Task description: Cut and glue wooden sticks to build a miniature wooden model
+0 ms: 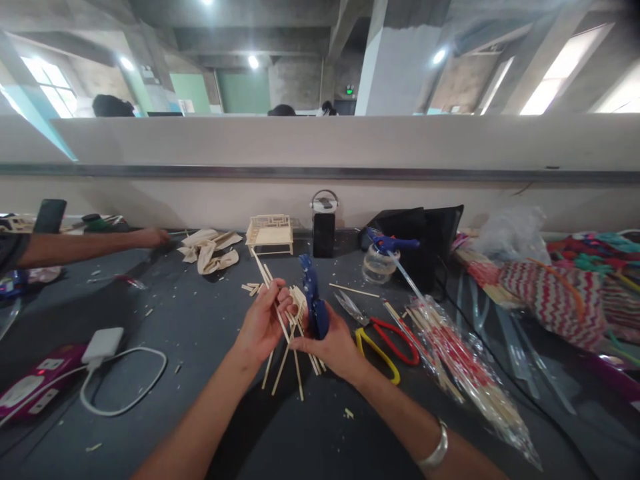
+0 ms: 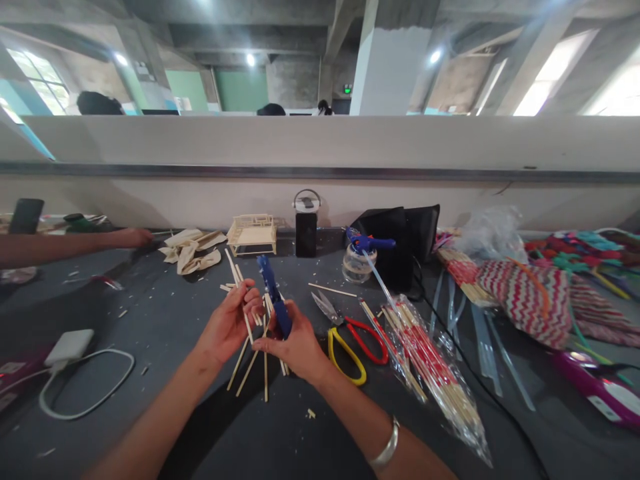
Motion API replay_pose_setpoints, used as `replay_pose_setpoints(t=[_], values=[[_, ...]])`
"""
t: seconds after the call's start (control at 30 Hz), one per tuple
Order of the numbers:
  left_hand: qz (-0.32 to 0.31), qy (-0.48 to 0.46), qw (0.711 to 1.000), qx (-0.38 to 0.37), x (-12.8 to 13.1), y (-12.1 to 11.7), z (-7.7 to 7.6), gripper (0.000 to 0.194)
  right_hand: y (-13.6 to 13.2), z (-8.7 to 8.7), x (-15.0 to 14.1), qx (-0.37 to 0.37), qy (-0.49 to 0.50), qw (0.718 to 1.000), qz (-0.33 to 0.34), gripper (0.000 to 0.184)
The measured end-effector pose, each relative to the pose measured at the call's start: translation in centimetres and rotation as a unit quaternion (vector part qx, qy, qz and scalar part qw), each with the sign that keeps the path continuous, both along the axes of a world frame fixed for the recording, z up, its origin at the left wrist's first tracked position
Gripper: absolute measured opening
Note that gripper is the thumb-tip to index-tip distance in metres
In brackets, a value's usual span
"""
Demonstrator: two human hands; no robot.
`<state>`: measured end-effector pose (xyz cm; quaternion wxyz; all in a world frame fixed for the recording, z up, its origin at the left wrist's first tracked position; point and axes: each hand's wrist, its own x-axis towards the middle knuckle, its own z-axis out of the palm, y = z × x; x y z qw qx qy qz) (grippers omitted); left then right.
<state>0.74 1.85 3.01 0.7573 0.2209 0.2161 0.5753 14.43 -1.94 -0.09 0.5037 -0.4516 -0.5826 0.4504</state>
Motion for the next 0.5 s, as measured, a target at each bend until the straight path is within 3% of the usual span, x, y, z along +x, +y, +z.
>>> replay_pose_setpoints(t=[0.2,0.5], values=[[-0.029,0.022,0.999,-0.002,0.50,-0.50,-0.08,0.012,0.20,-0.43,0.01,0.030,-0.007,0.998,-0.061,0.041],[-0.074,0.014,0.997,0.006,0.34,-0.22,-0.79,0.013,0.07,0.40,0.41,0.054,-0.028,0.998,-0.003,0.042]])
